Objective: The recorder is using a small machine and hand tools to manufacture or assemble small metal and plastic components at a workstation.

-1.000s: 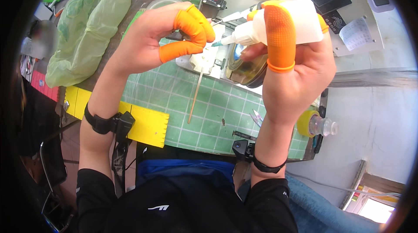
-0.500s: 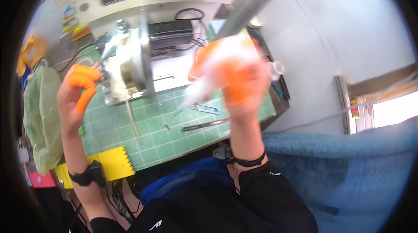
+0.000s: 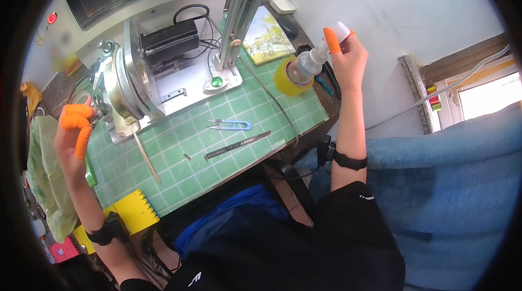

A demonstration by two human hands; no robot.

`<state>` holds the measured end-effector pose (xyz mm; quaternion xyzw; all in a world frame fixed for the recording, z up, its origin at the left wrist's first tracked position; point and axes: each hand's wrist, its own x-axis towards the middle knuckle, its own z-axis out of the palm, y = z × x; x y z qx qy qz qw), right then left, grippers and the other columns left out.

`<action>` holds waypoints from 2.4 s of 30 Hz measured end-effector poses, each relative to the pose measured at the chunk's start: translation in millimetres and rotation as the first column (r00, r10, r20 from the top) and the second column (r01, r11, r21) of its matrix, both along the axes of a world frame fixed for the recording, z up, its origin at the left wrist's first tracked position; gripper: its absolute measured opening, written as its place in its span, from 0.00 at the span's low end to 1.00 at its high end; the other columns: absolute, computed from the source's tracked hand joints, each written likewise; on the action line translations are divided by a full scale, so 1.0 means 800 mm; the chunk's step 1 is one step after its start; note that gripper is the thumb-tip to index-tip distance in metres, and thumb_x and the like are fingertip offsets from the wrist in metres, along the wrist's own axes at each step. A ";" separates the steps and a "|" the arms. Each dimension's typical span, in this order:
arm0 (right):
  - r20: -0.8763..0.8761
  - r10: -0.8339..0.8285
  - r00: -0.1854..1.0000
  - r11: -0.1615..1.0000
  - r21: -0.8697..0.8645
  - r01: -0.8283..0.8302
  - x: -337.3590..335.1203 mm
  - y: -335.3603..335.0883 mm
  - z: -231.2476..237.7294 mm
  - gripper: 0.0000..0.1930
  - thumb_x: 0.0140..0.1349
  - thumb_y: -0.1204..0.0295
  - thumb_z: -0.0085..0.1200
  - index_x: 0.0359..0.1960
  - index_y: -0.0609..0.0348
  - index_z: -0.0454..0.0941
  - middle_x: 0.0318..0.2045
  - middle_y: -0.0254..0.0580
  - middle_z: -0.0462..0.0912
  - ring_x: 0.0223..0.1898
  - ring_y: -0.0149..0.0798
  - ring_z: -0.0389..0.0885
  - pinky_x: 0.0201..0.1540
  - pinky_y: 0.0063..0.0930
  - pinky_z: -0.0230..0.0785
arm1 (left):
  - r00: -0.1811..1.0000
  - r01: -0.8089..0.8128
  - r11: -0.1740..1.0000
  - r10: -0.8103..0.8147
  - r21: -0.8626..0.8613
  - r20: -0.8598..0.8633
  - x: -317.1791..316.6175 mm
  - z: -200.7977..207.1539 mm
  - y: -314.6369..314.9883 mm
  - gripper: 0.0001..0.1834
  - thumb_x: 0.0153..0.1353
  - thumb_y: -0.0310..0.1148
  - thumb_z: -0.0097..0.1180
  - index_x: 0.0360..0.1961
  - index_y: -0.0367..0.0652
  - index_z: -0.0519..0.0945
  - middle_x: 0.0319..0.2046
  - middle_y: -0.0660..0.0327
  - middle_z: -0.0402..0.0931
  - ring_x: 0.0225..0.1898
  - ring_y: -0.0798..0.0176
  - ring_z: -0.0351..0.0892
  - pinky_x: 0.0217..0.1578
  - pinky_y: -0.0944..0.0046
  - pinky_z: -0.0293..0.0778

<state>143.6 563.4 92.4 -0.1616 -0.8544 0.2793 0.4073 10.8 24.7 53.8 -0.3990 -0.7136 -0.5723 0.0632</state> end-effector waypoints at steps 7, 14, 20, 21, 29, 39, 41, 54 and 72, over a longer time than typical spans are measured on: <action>0.066 0.136 0.989 0.964 -0.238 -0.117 0.018 0.004 -0.005 0.11 0.71 0.70 0.57 0.49 0.61 0.85 0.40 0.34 0.88 0.38 0.22 0.79 0.39 0.18 0.68 | 1.000 0.002 1.000 -0.002 -0.012 -0.006 0.000 0.001 -0.003 0.05 0.62 0.18 0.60 0.36 0.36 0.76 0.42 0.53 0.78 0.48 0.57 0.76 0.70 0.36 0.62; 0.037 0.175 0.984 0.959 -0.230 -0.162 0.030 0.011 0.003 0.17 0.70 0.60 0.63 0.50 0.60 0.87 0.48 0.31 0.89 0.44 0.24 0.80 0.43 0.21 0.67 | 0.999 0.035 0.999 -0.035 0.016 -0.011 -0.003 -0.006 0.003 0.04 0.64 0.18 0.59 0.38 0.35 0.77 0.44 0.53 0.78 0.50 0.56 0.76 0.71 0.34 0.59; 0.268 -0.001 0.963 0.990 -0.136 0.039 0.030 -0.008 -0.001 0.17 0.70 0.61 0.63 0.52 0.61 0.85 0.42 0.32 0.86 0.41 0.22 0.78 0.42 0.19 0.67 | 0.999 0.033 0.999 -0.033 0.018 -0.019 -0.010 -0.010 0.003 0.04 0.63 0.18 0.59 0.38 0.34 0.77 0.44 0.52 0.79 0.50 0.55 0.77 0.70 0.37 0.61; 0.174 -0.047 0.984 0.994 -0.087 0.063 0.034 -0.018 -0.010 0.17 0.70 0.61 0.63 0.52 0.61 0.85 0.40 0.31 0.85 0.39 0.22 0.77 0.41 0.19 0.67 | 0.999 0.043 0.999 -0.042 0.017 -0.027 -0.007 -0.003 -0.005 0.05 0.63 0.17 0.59 0.38 0.34 0.77 0.43 0.52 0.79 0.50 0.55 0.77 0.69 0.38 0.62; 0.693 0.544 0.473 0.778 -0.205 -0.594 0.071 -0.197 -0.007 0.17 0.51 0.78 0.68 0.44 0.63 0.82 0.34 0.45 0.82 0.33 0.38 0.80 0.35 0.29 0.69 | 0.995 0.058 0.997 -0.053 0.056 -0.089 -0.011 0.003 -0.007 0.06 0.62 0.22 0.66 0.38 0.37 0.81 0.41 0.56 0.81 0.48 0.55 0.82 0.56 0.53 0.77; 0.780 0.491 0.387 0.756 -0.162 -0.634 0.053 -0.235 -0.055 0.14 0.48 0.83 0.63 0.38 0.64 0.77 0.33 0.49 0.81 0.32 0.47 0.82 0.39 0.38 0.75 | 0.995 0.035 0.991 -0.022 0.130 -0.100 0.004 0.000 0.006 0.08 0.59 0.24 0.69 0.35 0.39 0.80 0.39 0.57 0.84 0.43 0.58 0.84 0.46 0.61 0.78; 0.802 0.452 0.391 0.751 -0.104 -0.652 0.051 -0.238 -0.063 0.14 0.47 0.83 0.62 0.38 0.64 0.78 0.33 0.49 0.81 0.32 0.46 0.82 0.39 0.37 0.75 | 0.995 0.050 0.987 -0.035 0.156 -0.094 0.002 0.003 0.003 0.08 0.59 0.24 0.69 0.35 0.39 0.80 0.39 0.57 0.84 0.43 0.58 0.84 0.45 0.61 0.78; 0.202 0.979 0.026 0.109 -0.408 -0.907 -0.004 -0.251 0.036 0.11 0.48 0.76 0.70 0.33 0.65 0.83 0.24 0.41 0.81 0.23 0.36 0.77 0.27 0.24 0.67 | 0.995 0.035 0.994 -0.025 0.104 -0.098 0.004 0.001 0.002 0.08 0.60 0.24 0.69 0.36 0.39 0.80 0.39 0.58 0.84 0.44 0.59 0.84 0.46 0.61 0.78; -0.420 0.864 0.278 0.276 -0.066 -0.959 -0.122 -0.375 0.001 0.12 0.73 0.72 0.57 0.48 0.70 0.72 0.39 0.49 0.83 0.31 0.33 0.85 0.37 0.23 0.79 | 0.990 -0.013 0.998 0.023 0.069 -0.142 -0.005 0.000 0.007 0.08 0.58 0.23 0.69 0.34 0.38 0.80 0.38 0.57 0.84 0.43 0.57 0.82 0.46 0.61 0.77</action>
